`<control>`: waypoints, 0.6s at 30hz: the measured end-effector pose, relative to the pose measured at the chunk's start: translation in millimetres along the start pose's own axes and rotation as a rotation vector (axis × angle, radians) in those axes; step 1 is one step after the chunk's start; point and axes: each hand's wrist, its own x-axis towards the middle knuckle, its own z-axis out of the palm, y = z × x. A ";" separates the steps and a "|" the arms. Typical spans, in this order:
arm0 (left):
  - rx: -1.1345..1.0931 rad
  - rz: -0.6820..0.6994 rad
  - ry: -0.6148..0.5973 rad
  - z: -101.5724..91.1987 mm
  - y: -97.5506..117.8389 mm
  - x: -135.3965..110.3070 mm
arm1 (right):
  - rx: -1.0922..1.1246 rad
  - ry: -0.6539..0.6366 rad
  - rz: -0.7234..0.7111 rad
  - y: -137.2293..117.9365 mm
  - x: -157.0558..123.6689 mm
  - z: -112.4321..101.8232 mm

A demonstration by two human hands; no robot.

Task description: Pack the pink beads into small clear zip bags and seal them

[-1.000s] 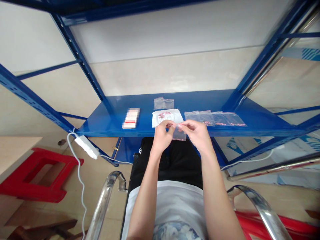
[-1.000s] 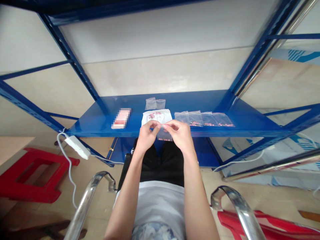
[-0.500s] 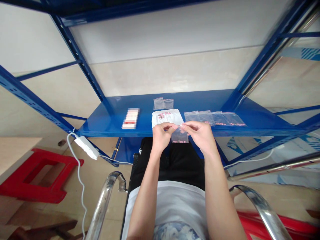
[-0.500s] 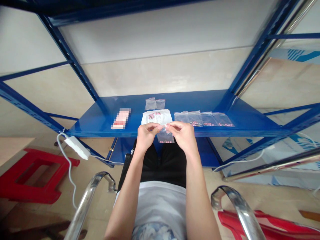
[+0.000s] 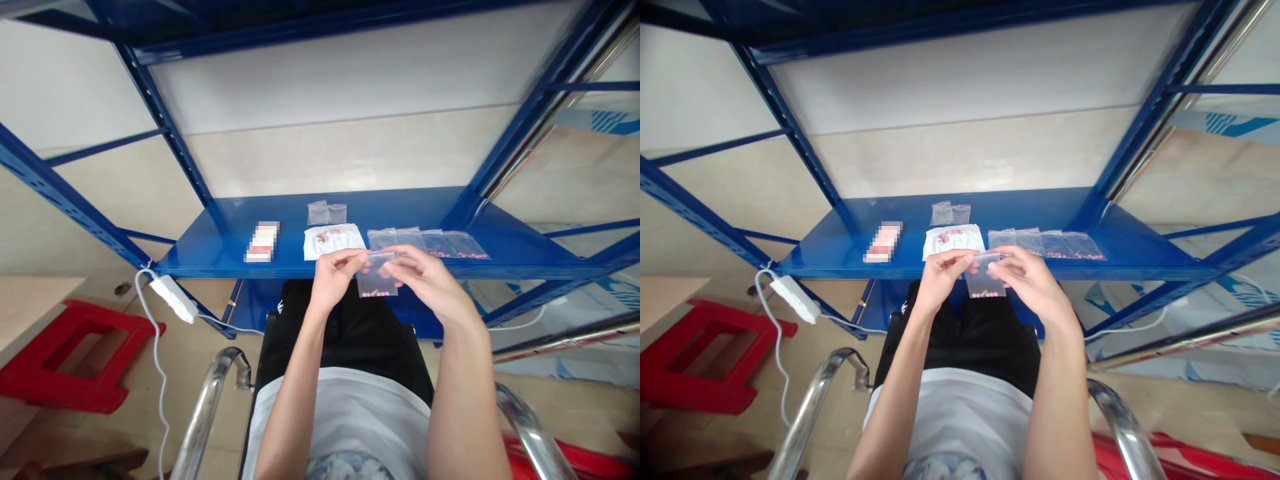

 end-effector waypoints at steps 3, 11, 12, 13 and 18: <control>-0.023 0.000 0.027 4.1 -3.8 1.0 | -0.009 -0.085 0.007 2.7 -3.8 -7.0; -0.103 -0.081 -0.033 35.1 -33.5 11.5 | -0.077 0.093 0.009 14.4 26.1 -41.6; -0.114 -0.088 -0.053 43.6 -35.2 19.9 | -0.093 0.099 0.017 14.8 34.4 -52.9; -0.115 -0.080 -0.069 53.5 -36.1 30.6 | -0.107 0.114 0.030 15.4 43.1 -66.3; 0.093 0.003 -0.111 118.7 -36.5 102.3 | -0.122 0.289 0.151 27.0 82.8 -143.8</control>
